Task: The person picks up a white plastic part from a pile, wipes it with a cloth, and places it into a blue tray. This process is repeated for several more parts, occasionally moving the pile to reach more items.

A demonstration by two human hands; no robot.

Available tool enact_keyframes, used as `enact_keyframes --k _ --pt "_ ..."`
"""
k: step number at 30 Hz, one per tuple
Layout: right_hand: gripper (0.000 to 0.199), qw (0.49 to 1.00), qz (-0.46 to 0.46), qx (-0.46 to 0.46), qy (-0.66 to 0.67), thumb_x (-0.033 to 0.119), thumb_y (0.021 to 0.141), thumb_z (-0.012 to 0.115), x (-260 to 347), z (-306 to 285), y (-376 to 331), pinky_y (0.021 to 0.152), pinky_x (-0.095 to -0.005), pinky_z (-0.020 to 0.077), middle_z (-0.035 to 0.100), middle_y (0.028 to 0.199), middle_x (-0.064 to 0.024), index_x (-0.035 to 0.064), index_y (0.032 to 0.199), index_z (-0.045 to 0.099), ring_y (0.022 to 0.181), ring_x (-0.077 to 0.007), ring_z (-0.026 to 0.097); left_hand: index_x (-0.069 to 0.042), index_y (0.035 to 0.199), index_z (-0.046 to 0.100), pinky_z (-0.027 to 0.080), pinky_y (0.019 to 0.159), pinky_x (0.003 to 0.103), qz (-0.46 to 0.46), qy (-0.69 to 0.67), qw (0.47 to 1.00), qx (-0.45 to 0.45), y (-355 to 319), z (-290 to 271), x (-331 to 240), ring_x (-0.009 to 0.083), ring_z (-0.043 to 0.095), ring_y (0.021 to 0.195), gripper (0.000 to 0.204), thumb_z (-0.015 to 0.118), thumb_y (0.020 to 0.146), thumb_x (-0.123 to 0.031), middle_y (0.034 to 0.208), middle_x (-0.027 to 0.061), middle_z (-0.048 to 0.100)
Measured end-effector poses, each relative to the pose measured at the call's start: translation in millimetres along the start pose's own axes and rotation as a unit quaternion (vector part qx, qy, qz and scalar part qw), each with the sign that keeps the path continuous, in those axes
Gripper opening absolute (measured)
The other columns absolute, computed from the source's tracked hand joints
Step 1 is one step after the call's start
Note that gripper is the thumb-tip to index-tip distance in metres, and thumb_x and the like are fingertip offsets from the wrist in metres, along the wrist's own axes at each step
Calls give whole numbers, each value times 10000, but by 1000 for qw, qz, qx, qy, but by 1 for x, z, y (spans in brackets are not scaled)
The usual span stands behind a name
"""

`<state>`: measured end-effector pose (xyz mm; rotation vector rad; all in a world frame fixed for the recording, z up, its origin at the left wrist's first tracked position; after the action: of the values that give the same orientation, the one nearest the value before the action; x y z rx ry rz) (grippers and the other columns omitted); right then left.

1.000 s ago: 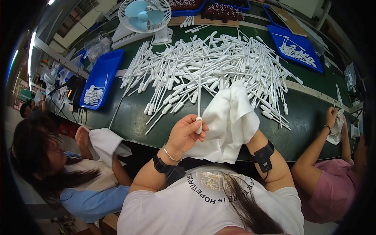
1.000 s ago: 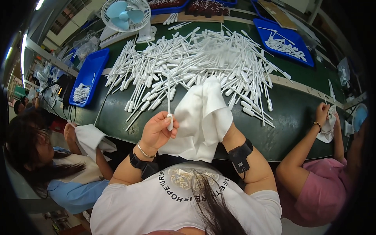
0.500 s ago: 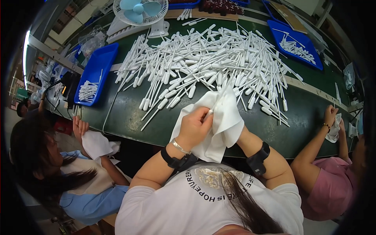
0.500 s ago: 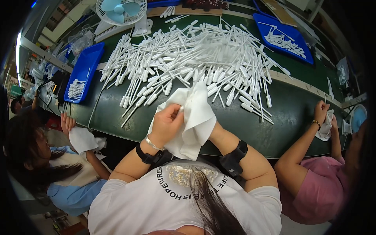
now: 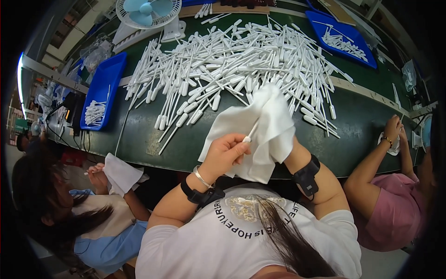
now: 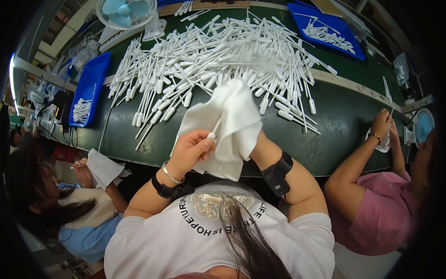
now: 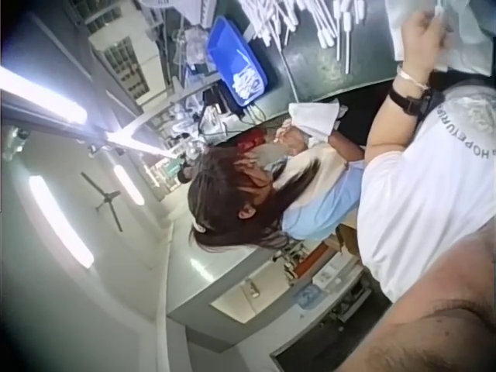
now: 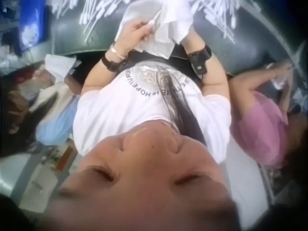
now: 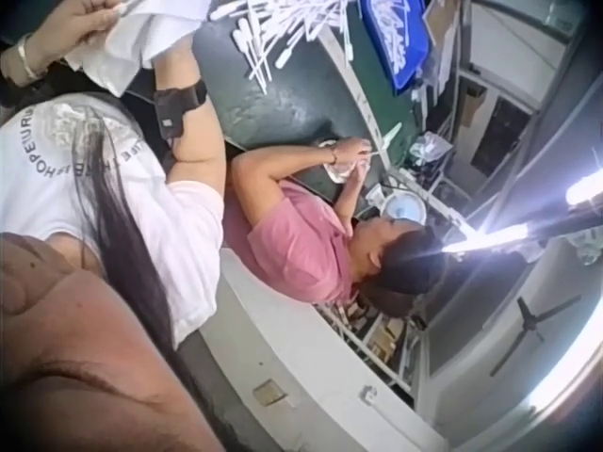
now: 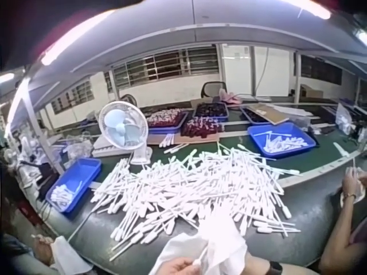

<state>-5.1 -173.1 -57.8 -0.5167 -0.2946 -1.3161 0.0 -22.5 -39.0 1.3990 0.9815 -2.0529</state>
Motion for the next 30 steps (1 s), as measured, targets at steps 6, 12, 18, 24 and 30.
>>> enact_keyframes --k 6,12,18,24,30 --pt "335 974 23 83 -209 215 859 450 -27 5 -2 794 -292 438 498 1027 -86 42 1141 403 911 -169 504 0 961 535 340 413 167 -54 -219 972 65 5 -2 0 59 437 470 212 505 856 -182 664 18 532" --pt "344 983 -65 30 -168 237 863 449 2 5 -4 811 -288 424 489 1036 -68 69 1158 392 922 -151 498 10 970 533 350 427 169 -106 -293 934 176 -6 -6 9 64 449 476 207 505 854 -158 681 21 532" --pt "362 962 -200 -13 -183 301 874 424 23 10 -4 809 -287 412 490 1012 -56 91 1167 388 916 -151 495 15 956 552 364 442 170 4 68 997 34 -5 -11 -6 67 468 492 176 501 847 -113 697 20 536" --pt "338 980 -176 -26 -85 300 875 427 23 8 -6 792 -279 418 492 1000 -39 94 1143 412 891 -147 495 25 938 572 367 436 178 3 79 997 4 -7 -16 -10 76 471 497 187 510 843 -123 690 25 535" --pt "298 970 -131 -28 -201 199 864 455 27 23 -9 806 -270 428 516 1008 -58 58 1126 438 913 -136 503 70 1005 514 364 425 186 -93 -224 960 140 -12 -25 6 87 449 475 272 468 865 -159 666 51 527"
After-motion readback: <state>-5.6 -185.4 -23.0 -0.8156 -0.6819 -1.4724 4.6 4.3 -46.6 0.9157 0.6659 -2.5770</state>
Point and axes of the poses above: each hand's wrist, its own y-axis towards the middle knuckle, its own z-axis out of the palm, x = y × z, the point moved 4 cm from there along y, towards the middle knuckle
